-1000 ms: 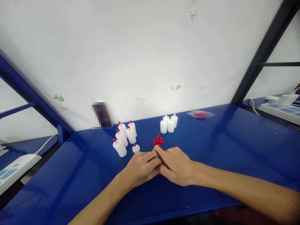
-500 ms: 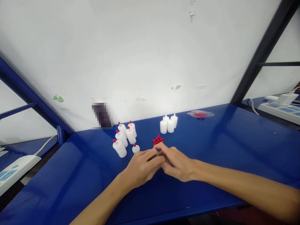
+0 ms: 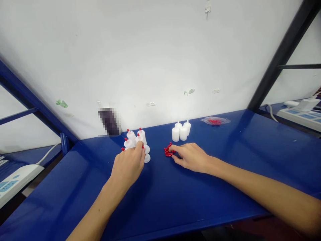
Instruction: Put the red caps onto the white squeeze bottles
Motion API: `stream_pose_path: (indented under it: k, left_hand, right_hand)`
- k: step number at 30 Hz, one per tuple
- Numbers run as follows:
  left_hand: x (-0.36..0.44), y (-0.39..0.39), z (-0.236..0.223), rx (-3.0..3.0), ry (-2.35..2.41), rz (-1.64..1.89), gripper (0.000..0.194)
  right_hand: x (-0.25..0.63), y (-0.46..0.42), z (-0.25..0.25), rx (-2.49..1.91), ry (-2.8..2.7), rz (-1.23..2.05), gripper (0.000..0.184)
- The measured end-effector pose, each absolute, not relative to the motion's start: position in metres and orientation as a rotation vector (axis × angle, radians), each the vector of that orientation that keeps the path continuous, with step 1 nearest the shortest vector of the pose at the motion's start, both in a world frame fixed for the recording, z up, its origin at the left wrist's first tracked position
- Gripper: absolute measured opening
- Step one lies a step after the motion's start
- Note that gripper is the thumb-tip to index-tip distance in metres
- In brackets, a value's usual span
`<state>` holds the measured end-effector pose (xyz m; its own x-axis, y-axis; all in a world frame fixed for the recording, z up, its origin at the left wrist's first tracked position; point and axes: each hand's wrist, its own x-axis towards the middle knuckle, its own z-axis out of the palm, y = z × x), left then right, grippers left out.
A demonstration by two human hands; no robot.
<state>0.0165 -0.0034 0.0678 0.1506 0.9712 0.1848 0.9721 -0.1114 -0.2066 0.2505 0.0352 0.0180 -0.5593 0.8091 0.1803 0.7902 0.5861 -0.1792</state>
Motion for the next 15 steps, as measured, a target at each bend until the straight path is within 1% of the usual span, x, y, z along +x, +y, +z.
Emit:
stream_pose_path:
  k: [3,11,15]
  left_hand:
    - [0.0181,-0.0041,0.0654,-2.163,-1.905,0.061,0.026]
    - [0.0173,-0.0048,0.0642,-2.169,-1.923,0.1,0.027]
    - [0.0164,-0.0041,0.0609,-2.154,-1.887,0.01,0.031]
  right_hand:
    - [0.2483,0.034,0.0153,-1.272,-2.608,0.091,0.019]
    - [0.2478,0.0379,0.0138,-1.198,-2.639,0.034,0.021]
    - [0.2466,0.0372,0.0156,-1.187,-2.654,0.038,0.023]
